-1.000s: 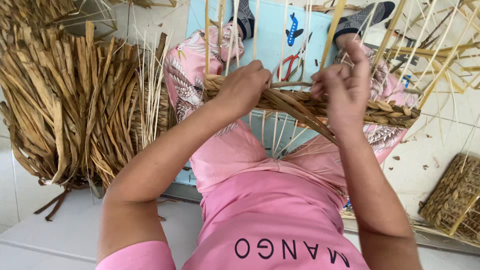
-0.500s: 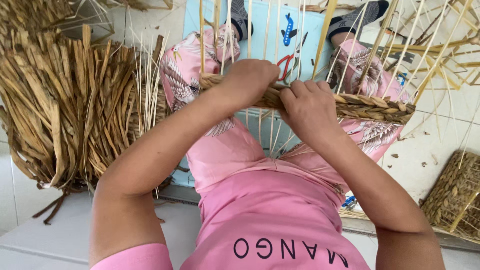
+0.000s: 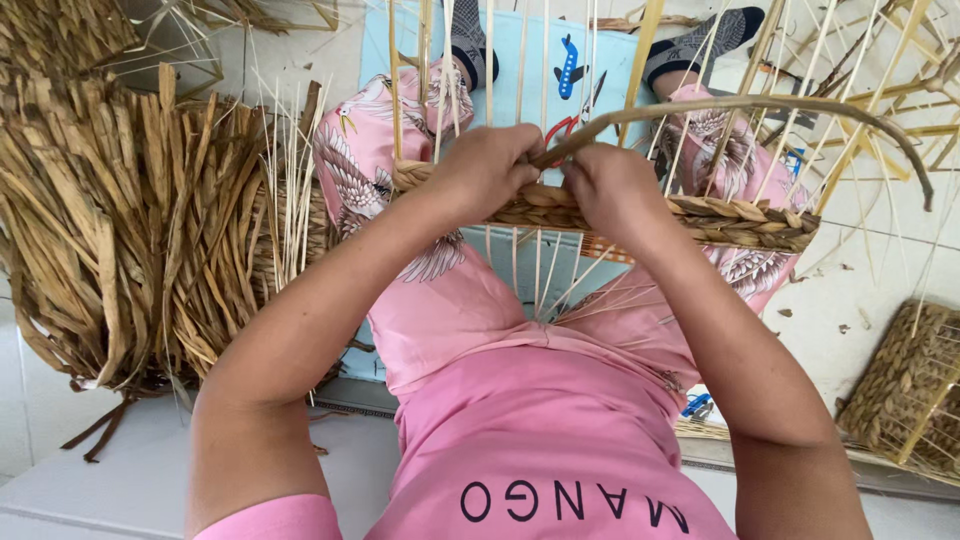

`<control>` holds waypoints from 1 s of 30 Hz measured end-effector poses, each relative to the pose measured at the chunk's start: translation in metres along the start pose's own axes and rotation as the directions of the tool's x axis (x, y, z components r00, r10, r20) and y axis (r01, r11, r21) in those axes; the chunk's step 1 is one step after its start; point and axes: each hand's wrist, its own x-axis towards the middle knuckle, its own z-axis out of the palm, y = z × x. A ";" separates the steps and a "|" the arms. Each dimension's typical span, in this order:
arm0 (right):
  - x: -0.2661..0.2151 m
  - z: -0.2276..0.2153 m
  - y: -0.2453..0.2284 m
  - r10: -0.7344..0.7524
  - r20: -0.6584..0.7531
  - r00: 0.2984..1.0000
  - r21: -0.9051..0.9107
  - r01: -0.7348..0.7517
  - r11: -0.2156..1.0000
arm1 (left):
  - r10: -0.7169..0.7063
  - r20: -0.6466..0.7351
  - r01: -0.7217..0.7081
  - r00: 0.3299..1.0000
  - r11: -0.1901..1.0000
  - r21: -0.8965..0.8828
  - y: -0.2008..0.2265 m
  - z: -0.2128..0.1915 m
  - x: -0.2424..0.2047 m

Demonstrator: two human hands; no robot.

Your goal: The person weaves dried plant fibers through a structural frame to create a basket, using their hands to thread and tighten the fibers around the vertical supports.

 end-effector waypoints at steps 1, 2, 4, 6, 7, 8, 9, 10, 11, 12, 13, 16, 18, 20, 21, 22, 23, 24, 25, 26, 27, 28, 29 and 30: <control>0.006 0.005 0.008 0.001 -0.002 1.000 0.004 -0.001 1.000 | 0.046 -0.020 -0.045 0.999 0.998 0.034 -0.001 0.002 -0.004; 0.011 0.010 0.016 0.045 0.028 0.999 0.131 -0.048 0.990 | 0.094 -0.037 -0.092 0.995 0.994 0.067 -0.001 0.005 -0.007; 0.018 0.021 0.031 0.085 0.061 0.994 0.254 -0.098 0.962 | 0.156 -0.072 -0.150 0.985 0.985 0.090 -0.002 0.010 -0.014; 0.019 0.039 0.040 0.087 -0.077 0.993 0.641 -0.018 0.768 | 0.217 -0.110 -0.205 0.970 0.972 0.112 -0.005 0.010 -0.016; 0.012 0.041 0.045 0.088 -0.076 0.993 0.640 -0.019 0.768 | 0.171 -0.104 -0.166 0.980 0.985 0.053 -0.007 0.009 -0.016; 0.000 0.039 0.049 0.237 0.017 0.971 0.802 -0.155 0.577 | 0.123 -0.098 -0.124 0.988 0.992 -0.006 -0.008 0.008 -0.016; -0.011 0.039 0.049 0.354 0.142 0.924 0.903 -0.268 0.335 | 0.121 -0.100 -0.123 0.988 0.992 -0.008 -0.009 0.008 -0.011; -0.021 0.041 0.042 0.354 0.146 0.924 0.902 -0.271 0.337 | 0.059 -0.091 -0.058 0.994 0.998 0.014 -0.008 0.010 -0.004; -0.033 0.043 0.032 0.354 0.123 0.927 0.954 -0.209 0.215 | -0.004 -0.083 0.007 0.997 0.999 0.037 -0.007 0.013 0.002; -0.040 0.040 0.024 0.359 0.099 0.928 0.986 -0.139 0.088 | -0.005 -0.083 0.008 0.997 0.999 0.034 -0.005 0.018 0.006; -0.043 0.032 0.019 0.360 0.102 0.927 0.986 -0.143 0.088 | 0.070 -0.039 -0.060 0.997 0.976 0.209 -0.002 0.023 0.010; -0.049 -0.002 0.013 0.126 -0.366 0.922 0.734 0.203 0.649 | 0.155 0.002 -0.144 0.988 0.915 0.378 -0.002 0.030 0.008; -0.049 -0.035 0.023 -0.005 -0.517 0.856 0.325 0.202 0.924 | 0.178 -0.019 -0.157 0.984 0.910 0.383 -0.001 0.032 0.006; -0.047 -0.054 0.029 -0.075 -0.568 0.820 -0.022 0.076 0.997 | 0.227 -0.088 -0.186 0.970 0.925 0.332 -0.001 0.031 0.003; -0.048 -0.058 0.029 -0.012 -0.512 0.859 0.007 0.018 1.000 | 0.228 -0.091 -0.186 0.969 0.925 0.332 -0.001 0.031 0.001; -0.046 -0.056 0.028 0.020 -0.480 0.877 0.024 -0.010 1.000 | 0.247 -0.115 -0.196 0.962 0.920 0.339 0.000 0.031 -0.002; -0.045 -0.055 0.027 0.053 -0.447 0.893 0.038 -0.040 0.998 | 0.266 -0.138 -0.205 0.954 0.916 0.346 0.001 0.031 -0.005; -0.041 -0.049 0.025 -0.006 -0.330 0.944 -0.251 -0.082 0.964 | 0.262 -0.136 -0.202 0.955 0.917 0.344 0.003 0.032 -0.005; -0.037 -0.044 0.023 -0.030 -0.196 0.980 -0.521 -0.078 0.850 | 0.205 -0.115 -0.157 0.972 0.930 0.331 0.006 0.034 -0.003; -0.032 -0.041 0.021 -0.030 -0.201 0.979 -0.519 -0.080 0.851 | 0.155 -0.094 -0.117 0.983 0.938 0.325 0.009 0.033 0.000; -0.027 -0.037 0.018 -0.105 -0.162 0.981 -0.532 0.003 0.847 | 0.158 -0.093 -0.120 0.983 0.937 0.329 0.011 0.032 0.000; -0.023 -0.035 0.016 -0.179 -0.121 0.977 -0.541 0.086 0.837 | 0.166 -0.133 -0.116 0.977 0.940 0.321 0.014 0.032 -0.004; -0.018 -0.037 0.016 -0.178 -0.123 0.976 -0.540 0.084 0.837 | 0.173 -0.172 -0.113 0.970 0.943 0.313 0.015 0.033 -0.006; -0.013 -0.040 0.016 -0.192 -0.023 0.981 -0.488 0.157 0.858 | 0.175 -0.170 -0.115 0.970 0.943 0.313 0.015 0.033 -0.008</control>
